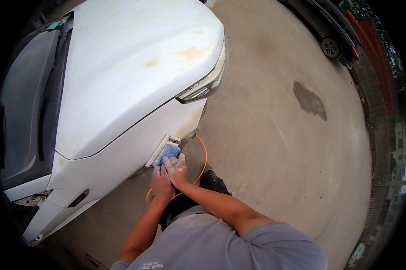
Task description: The person uses a pneumatic sander to smooth the surface of a white car hood. They move the sander across the hood and along the edges near the windshield and headlights, occasionally pausing to touch the surface with their hand.
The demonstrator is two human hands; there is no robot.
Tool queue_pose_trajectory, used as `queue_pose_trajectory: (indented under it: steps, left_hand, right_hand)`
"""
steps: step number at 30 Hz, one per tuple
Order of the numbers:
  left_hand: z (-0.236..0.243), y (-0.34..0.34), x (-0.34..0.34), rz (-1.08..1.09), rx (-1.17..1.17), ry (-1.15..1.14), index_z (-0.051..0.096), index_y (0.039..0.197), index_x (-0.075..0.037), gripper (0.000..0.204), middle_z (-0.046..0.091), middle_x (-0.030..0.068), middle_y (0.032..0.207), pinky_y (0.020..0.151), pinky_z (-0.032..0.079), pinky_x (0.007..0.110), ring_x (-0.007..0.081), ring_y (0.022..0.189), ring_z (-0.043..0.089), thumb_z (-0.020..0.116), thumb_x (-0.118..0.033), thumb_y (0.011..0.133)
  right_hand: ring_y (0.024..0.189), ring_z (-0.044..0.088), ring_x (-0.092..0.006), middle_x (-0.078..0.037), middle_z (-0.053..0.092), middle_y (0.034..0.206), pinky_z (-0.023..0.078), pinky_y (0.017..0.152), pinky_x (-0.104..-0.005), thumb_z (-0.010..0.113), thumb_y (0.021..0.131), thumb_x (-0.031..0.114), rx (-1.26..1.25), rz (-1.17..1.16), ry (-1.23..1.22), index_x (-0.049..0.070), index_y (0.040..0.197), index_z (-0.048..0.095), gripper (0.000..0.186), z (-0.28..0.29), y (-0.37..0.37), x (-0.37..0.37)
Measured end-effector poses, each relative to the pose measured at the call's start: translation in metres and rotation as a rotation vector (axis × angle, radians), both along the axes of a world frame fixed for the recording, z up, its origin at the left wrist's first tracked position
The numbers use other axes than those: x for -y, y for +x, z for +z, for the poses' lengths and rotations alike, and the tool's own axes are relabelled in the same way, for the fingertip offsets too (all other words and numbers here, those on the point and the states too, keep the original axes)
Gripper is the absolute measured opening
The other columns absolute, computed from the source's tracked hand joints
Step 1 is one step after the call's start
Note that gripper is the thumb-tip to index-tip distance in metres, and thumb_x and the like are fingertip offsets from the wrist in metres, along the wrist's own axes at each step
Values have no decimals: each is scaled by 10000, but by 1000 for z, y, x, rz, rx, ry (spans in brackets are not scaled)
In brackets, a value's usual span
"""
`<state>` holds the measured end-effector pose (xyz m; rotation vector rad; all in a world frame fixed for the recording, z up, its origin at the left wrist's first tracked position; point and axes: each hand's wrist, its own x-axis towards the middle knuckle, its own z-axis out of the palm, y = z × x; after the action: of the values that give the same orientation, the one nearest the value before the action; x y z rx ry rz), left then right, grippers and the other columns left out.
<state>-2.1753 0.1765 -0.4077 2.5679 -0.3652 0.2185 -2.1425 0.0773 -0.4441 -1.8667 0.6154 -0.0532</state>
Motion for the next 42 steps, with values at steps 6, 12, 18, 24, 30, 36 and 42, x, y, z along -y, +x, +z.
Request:
queue_pose_trajectory:
  steps: [6,12,18,24,30,36,42]
  left_hand:
    - [-33,31,115,37,-18,24,543,1322,63,504,575,254,1208,883,518,487,418,1042,607,647,-118,863]
    - [-80,78,236,94,94,184,506,1421,4,585,573,210,1239,864,521,451,349,1006,611,621,-162,871]
    - [-127,99,337,322,108,227,477,1463,24,633,574,236,1242,904,508,490,374,1038,606,635,-147,874]
    - [-122,38,272,592,177,129,383,1504,12,749,573,251,1231,827,549,492,406,1052,611,708,-105,840]
    - [-183,-35,219,941,363,-103,338,1471,-11,830,583,241,1204,782,565,493,447,1036,618,815,-182,814]
    - [-178,-64,227,1286,313,-525,450,1383,-2,764,616,230,1232,886,534,479,426,1071,647,867,-269,802]
    - [-131,-21,318,1835,410,-899,470,1353,33,785,647,222,1173,943,507,423,336,1078,648,900,-345,815]
  right_hand:
    - [1193,644,-425,-340,663,1241,491,1034,-437,650,953,639,-29,47,34,-183,1408,455,959,-21,35,114]
    - [979,672,-245,-189,721,1022,537,888,-361,588,1029,574,1,209,176,-140,1241,608,745,-90,91,247]
    - [649,554,-172,-94,594,679,489,624,-363,591,1066,441,180,437,186,-29,843,614,521,-120,133,337]
    - [572,579,-323,-205,595,661,488,586,-423,673,998,444,254,834,-38,-9,775,592,511,-54,96,269]
    - [690,679,-467,-272,658,722,545,646,-525,669,955,554,372,1327,-281,-21,834,627,589,-78,40,181]
    - [684,663,-471,-256,656,703,540,674,-539,640,982,504,554,1582,-512,7,793,632,532,-18,27,151]
    - [635,635,-443,-228,619,628,519,636,-519,657,993,350,858,1607,-564,2,787,643,404,99,162,228]
